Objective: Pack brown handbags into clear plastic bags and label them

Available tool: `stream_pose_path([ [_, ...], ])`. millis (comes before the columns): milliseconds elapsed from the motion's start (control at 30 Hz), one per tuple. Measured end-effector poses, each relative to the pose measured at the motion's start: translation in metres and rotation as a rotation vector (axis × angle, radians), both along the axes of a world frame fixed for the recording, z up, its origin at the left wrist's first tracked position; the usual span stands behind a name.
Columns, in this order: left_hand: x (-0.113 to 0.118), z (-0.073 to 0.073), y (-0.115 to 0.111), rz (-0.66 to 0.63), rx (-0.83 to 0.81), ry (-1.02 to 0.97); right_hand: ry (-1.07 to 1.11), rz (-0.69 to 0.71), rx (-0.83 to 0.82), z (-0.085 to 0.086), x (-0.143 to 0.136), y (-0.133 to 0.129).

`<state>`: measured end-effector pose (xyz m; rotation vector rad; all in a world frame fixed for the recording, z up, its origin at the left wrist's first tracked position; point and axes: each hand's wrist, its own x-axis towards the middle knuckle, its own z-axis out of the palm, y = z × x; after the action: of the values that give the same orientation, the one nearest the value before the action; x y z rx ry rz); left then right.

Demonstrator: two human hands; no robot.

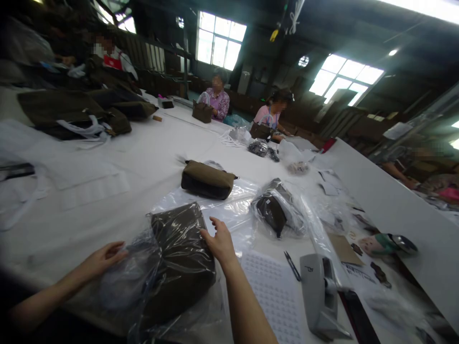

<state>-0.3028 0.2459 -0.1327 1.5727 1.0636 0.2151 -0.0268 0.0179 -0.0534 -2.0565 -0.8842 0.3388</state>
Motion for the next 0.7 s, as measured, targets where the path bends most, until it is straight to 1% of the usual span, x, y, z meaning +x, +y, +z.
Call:
stream_pose_path([
  [33,0.000,0.004,0.000,-0.023,0.233,0.017,-0.059,0.036,-0.017,0.002,-0.004,0.001],
  [67,0.002,0.011,-0.001,-0.077,0.450,0.015,-0.121,0.082,-0.031,0.006,-0.011,0.002],
  [100,0.006,0.019,-0.002,-0.168,0.632,-0.012,-0.181,0.135,-0.039,0.011,-0.018,0.004],
  [133,0.011,0.028,-0.004,-0.286,0.769,-0.057,-0.232,0.192,-0.044,0.017,-0.027,0.005],
  [167,0.018,0.038,-0.006,-0.426,0.863,-0.104,-0.275,0.254,-0.050,0.024,-0.038,0.008],
  [233,0.032,0.057,-0.011,-0.708,0.954,-0.182,-0.339,0.388,-0.063,0.036,-0.060,0.013],
  [267,0.036,0.066,-0.013,-0.795,0.967,-0.208,-0.362,0.452,-0.074,0.041,-0.071,0.015],
  [300,0.038,0.073,-0.016,-0.826,0.965,-0.218,-0.379,0.510,-0.088,0.043,-0.082,0.017],
  [367,0.033,0.081,-0.023,-0.815,0.903,-0.175,-0.399,0.600,-0.113,0.044,-0.098,0.019],
  [400,0.027,0.080,-0.028,-0.825,0.848,-0.109,-0.411,0.627,-0.124,0.041,-0.103,0.020],
  [433,0.019,0.077,-0.033,-0.858,0.788,-0.014,-0.430,0.646,-0.138,0.038,-0.107,0.020],
  [500,0.000,0.062,-0.042,-0.928,0.689,0.226,-0.479,0.654,-0.182,0.028,-0.111,0.022],
  [533,-0.009,0.053,-0.046,-0.910,0.665,0.339,-0.507,0.650,-0.211,0.024,-0.112,0.023],
  [567,-0.017,0.043,-0.050,-0.851,0.655,0.418,-0.534,0.646,-0.241,0.020,-0.113,0.025],
  [600,-0.023,0.035,-0.053,-0.771,0.656,0.450,-0.561,0.648,-0.268,0.017,-0.114,0.027],
  [633,-0.028,0.027,-0.056,-0.686,0.673,0.435,-0.585,0.658,-0.291,0.015,-0.116,0.029],
  [700,-0.033,0.018,-0.059,-0.534,0.752,0.350,-0.618,0.686,-0.322,0.013,-0.120,0.035],
])
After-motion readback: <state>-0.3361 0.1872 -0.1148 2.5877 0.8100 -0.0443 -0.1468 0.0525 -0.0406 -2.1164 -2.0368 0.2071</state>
